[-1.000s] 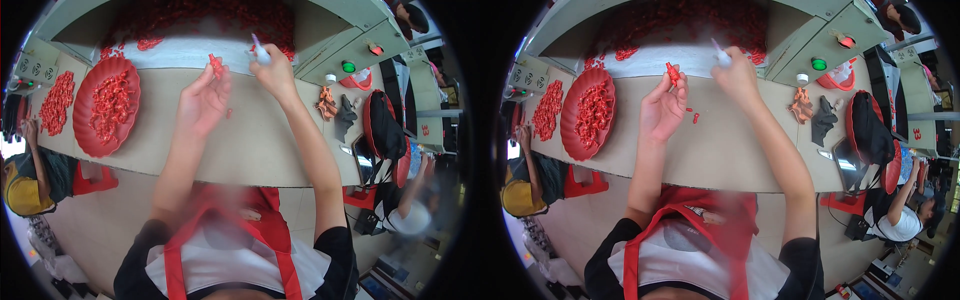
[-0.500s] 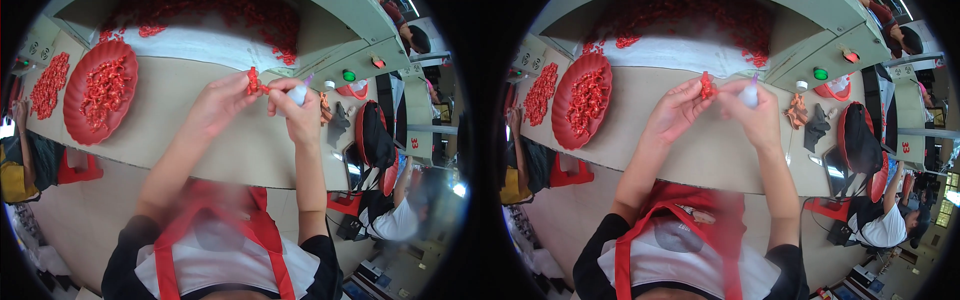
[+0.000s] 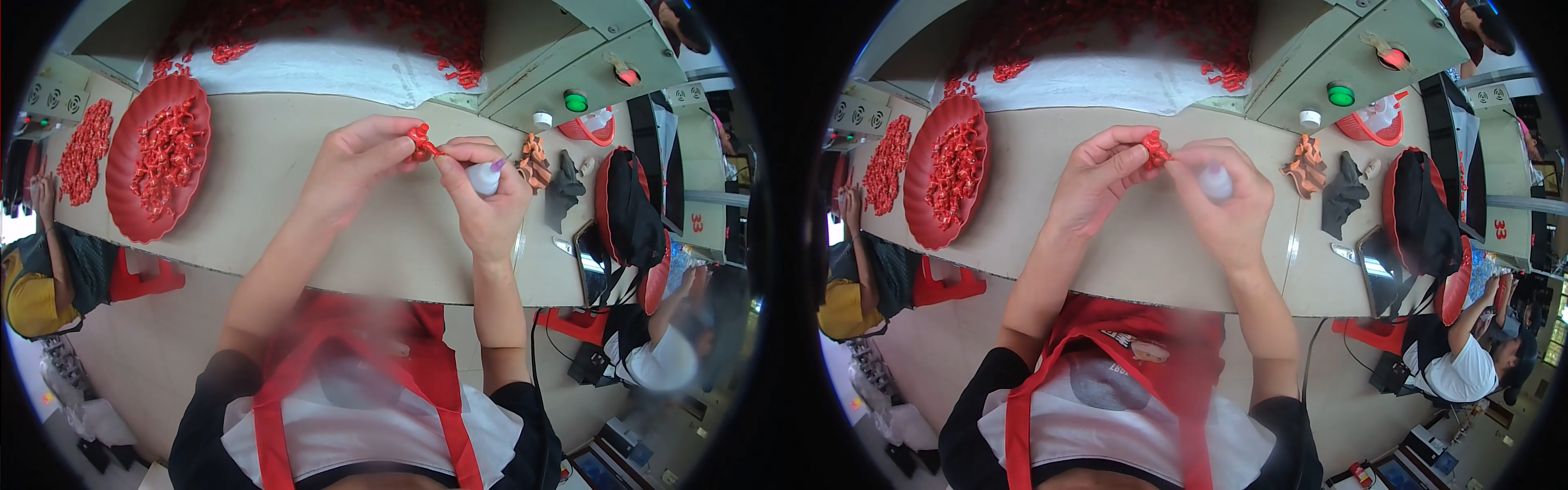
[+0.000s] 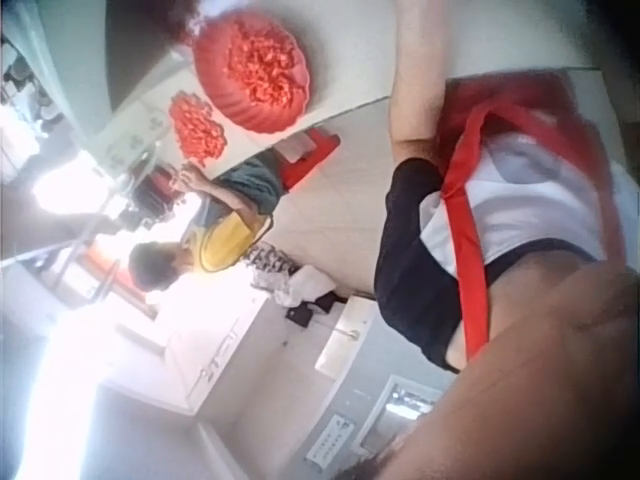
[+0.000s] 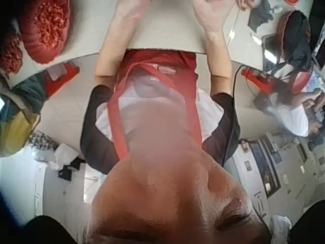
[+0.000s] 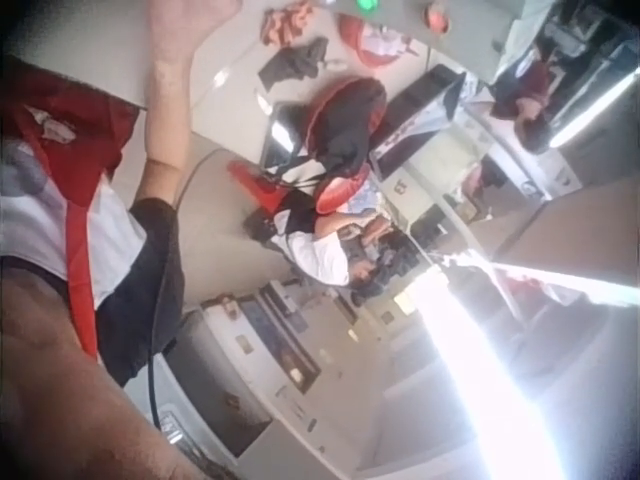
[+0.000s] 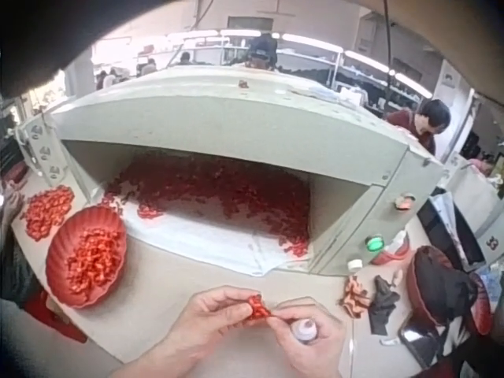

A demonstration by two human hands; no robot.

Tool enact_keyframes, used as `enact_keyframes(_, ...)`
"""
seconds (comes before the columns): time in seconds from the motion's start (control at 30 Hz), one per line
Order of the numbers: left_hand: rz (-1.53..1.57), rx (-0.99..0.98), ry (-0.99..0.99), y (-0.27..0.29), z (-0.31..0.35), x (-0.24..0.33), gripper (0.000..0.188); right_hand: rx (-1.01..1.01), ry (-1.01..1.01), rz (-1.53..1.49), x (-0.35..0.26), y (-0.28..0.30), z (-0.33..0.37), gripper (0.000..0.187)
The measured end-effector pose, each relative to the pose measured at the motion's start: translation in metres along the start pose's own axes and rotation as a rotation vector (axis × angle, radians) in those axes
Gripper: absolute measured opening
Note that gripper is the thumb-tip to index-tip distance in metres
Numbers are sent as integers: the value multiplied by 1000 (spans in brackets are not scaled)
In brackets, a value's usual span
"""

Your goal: The person applies glue from a glue bottle to small red plastic components, then assembles them by hand.

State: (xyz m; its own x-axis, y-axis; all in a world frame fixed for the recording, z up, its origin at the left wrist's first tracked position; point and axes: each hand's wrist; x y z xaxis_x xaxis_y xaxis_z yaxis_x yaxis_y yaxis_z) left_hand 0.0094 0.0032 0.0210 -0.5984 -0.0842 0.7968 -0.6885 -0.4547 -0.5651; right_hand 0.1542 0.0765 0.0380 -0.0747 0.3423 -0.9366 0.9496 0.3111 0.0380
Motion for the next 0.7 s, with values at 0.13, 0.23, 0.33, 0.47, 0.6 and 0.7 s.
enact_keyframes(0.13,-46,23,-42,1,1,0,21,12,359,180,2,-5,0,14)
enact_keyframes(0.23,-14,11,-25,1,1,0,20,13,437,213,-2,-8,2,15)
enact_keyframes(0.33,6,-4,-39,0,1,0,20,25,540,324,-2,-8,3,15)
enact_keyframes(0.47,-139,-56,-188,1,2,-2,20,10,490,220,-3,-3,-2,15)
enact_keyframes(0.6,-198,-51,-267,-1,3,-2,19,-23,449,160,-3,0,-4,15)
enact_keyframes(0.7,-201,-57,-341,-3,3,-4,17,-9,492,165,-4,-1,-3,16)
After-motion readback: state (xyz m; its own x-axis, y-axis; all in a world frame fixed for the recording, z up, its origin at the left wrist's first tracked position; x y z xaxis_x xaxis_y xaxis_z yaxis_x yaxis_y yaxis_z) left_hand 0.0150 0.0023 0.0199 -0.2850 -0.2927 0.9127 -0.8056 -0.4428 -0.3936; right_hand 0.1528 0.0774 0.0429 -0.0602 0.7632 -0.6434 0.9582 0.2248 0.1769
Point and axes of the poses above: each hand's wrist, its own z-axis away from the middle knuckle, its own y-axis out of the back of the hand, x = y × z, and after that the axes turned 10 degrees about x, right-handed
